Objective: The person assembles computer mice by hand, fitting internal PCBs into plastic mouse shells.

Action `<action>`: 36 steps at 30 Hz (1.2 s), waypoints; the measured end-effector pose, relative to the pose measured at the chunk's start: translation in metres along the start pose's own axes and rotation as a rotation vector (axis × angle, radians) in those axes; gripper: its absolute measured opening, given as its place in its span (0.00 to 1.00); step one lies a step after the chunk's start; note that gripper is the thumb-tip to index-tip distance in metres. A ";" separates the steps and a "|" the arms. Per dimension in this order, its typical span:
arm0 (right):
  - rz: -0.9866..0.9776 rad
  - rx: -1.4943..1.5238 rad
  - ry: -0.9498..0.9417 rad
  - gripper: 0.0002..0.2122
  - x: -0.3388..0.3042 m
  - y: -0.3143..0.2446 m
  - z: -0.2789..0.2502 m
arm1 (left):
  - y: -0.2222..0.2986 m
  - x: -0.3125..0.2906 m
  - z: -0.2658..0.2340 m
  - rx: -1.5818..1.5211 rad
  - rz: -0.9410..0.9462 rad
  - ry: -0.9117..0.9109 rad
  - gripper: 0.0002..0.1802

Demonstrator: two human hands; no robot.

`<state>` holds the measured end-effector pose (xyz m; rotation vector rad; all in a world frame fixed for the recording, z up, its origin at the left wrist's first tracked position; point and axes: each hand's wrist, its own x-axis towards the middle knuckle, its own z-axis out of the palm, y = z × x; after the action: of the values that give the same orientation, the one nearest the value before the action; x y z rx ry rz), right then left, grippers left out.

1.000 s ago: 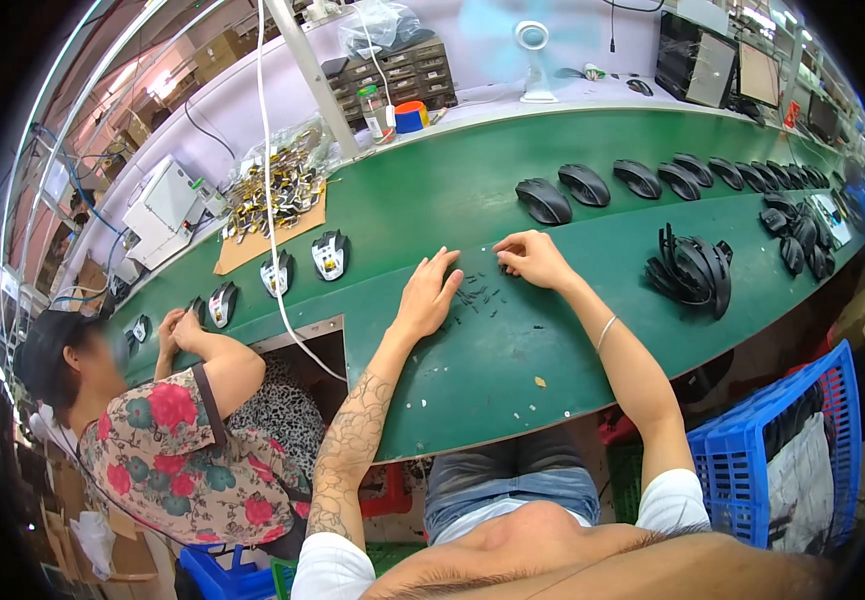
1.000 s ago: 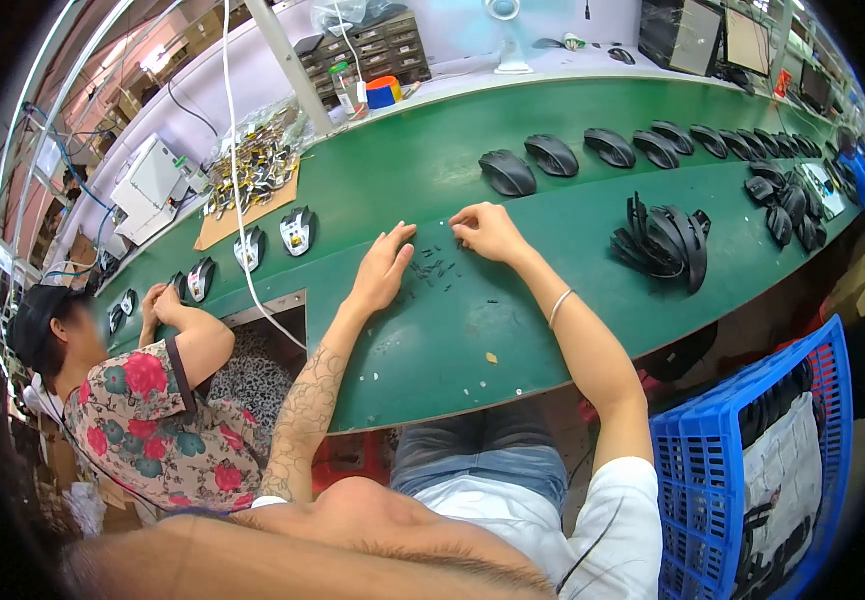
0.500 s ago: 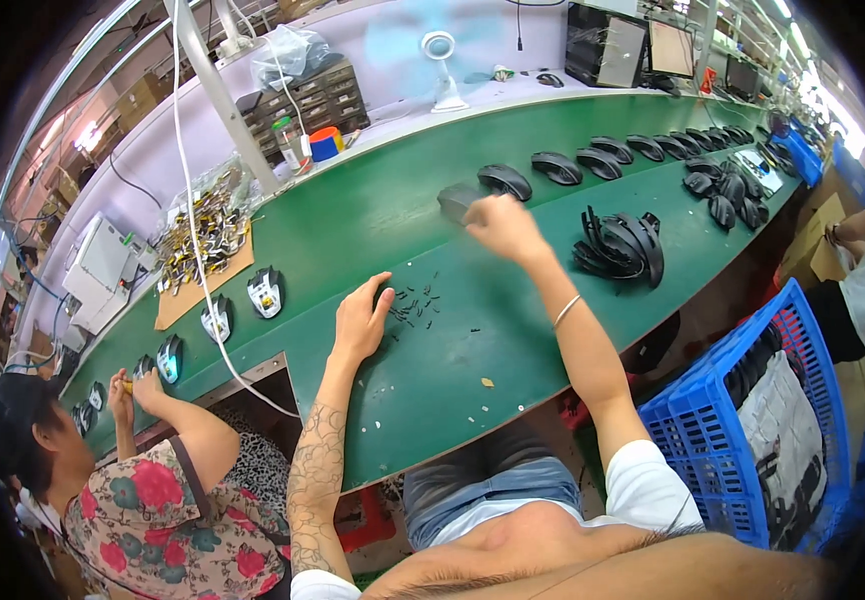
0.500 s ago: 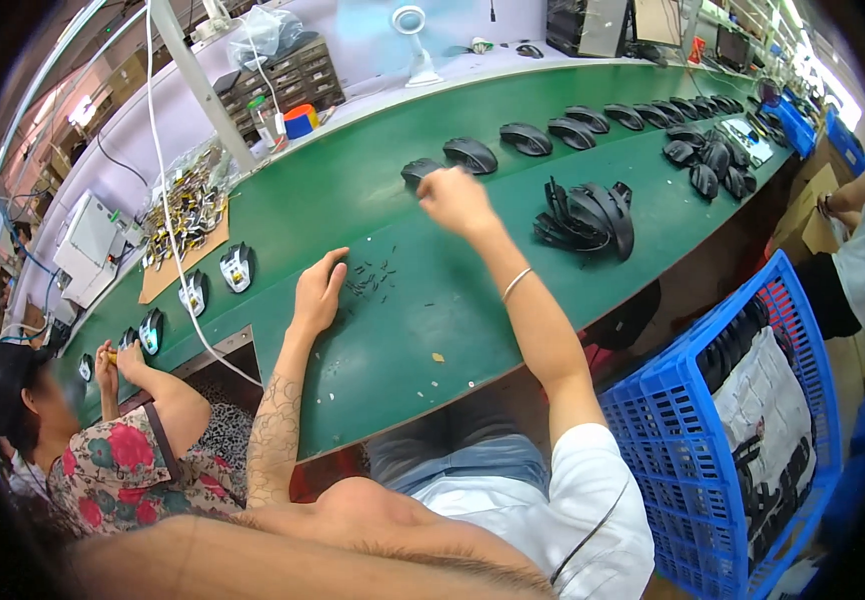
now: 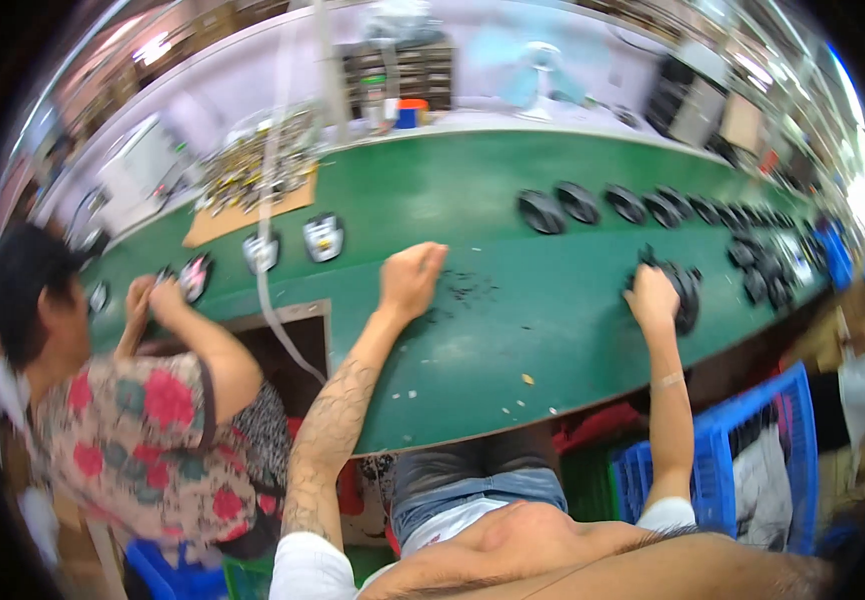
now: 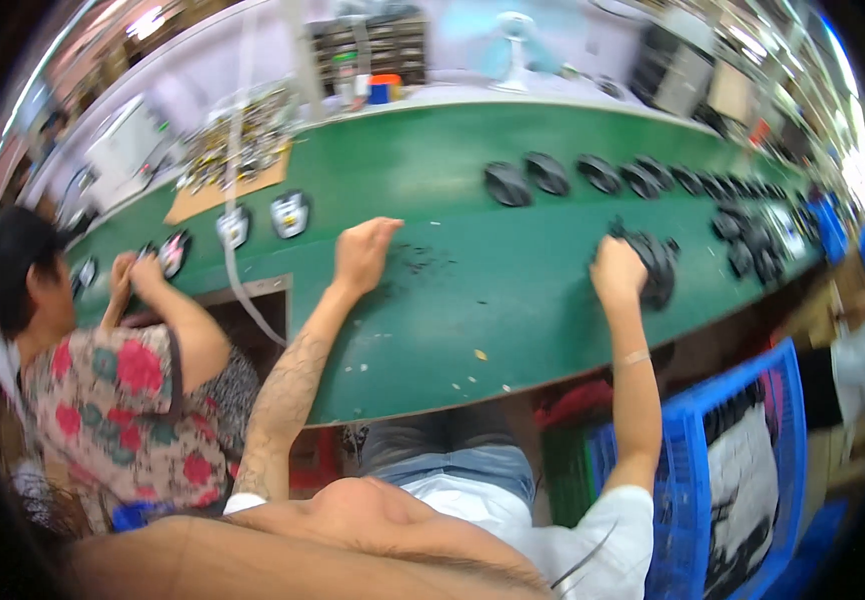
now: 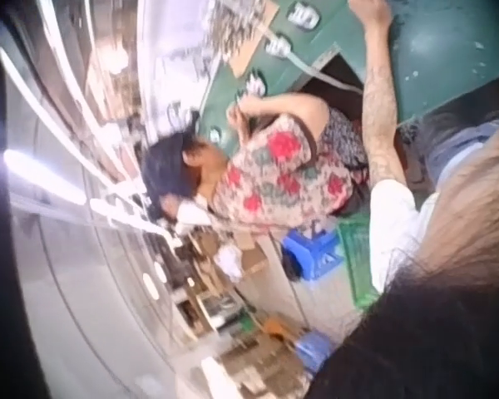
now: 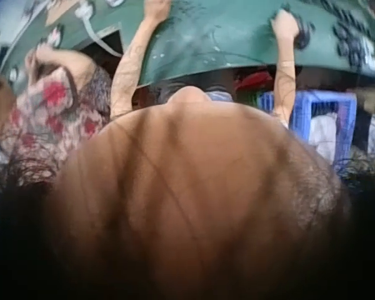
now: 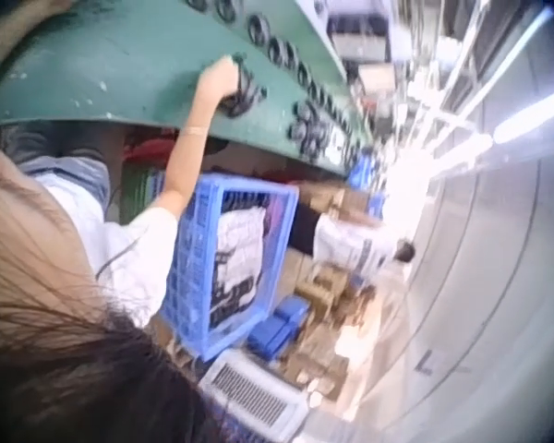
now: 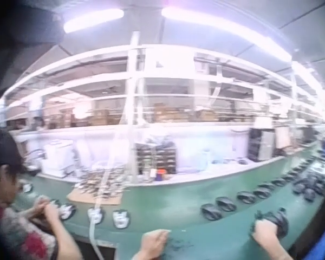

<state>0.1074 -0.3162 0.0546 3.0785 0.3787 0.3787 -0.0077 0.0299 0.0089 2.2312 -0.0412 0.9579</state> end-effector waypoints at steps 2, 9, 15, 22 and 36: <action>-0.003 -0.001 0.019 0.07 -0.009 0.005 0.020 | -0.001 -0.003 0.009 -0.054 -0.009 0.023 0.17; -0.016 -0.051 0.129 0.02 -0.019 0.004 0.030 | 0.013 -0.019 0.003 0.018 -0.005 0.028 0.18; -0.035 0.041 0.231 0.05 -0.005 0.013 0.015 | 0.028 -0.017 -0.007 -0.023 -0.076 -0.054 0.20; -0.205 0.440 0.274 0.11 0.006 -0.017 -0.029 | 0.021 -0.007 0.004 -0.142 -0.102 0.120 0.18; -0.990 0.924 0.302 0.13 -0.031 -0.179 -0.023 | 0.053 -0.015 0.032 -1.313 -0.561 0.091 0.21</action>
<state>0.0302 -0.1500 0.0615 2.9045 2.5115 0.7368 -0.0139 -0.0330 0.0155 0.8936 0.0032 0.4501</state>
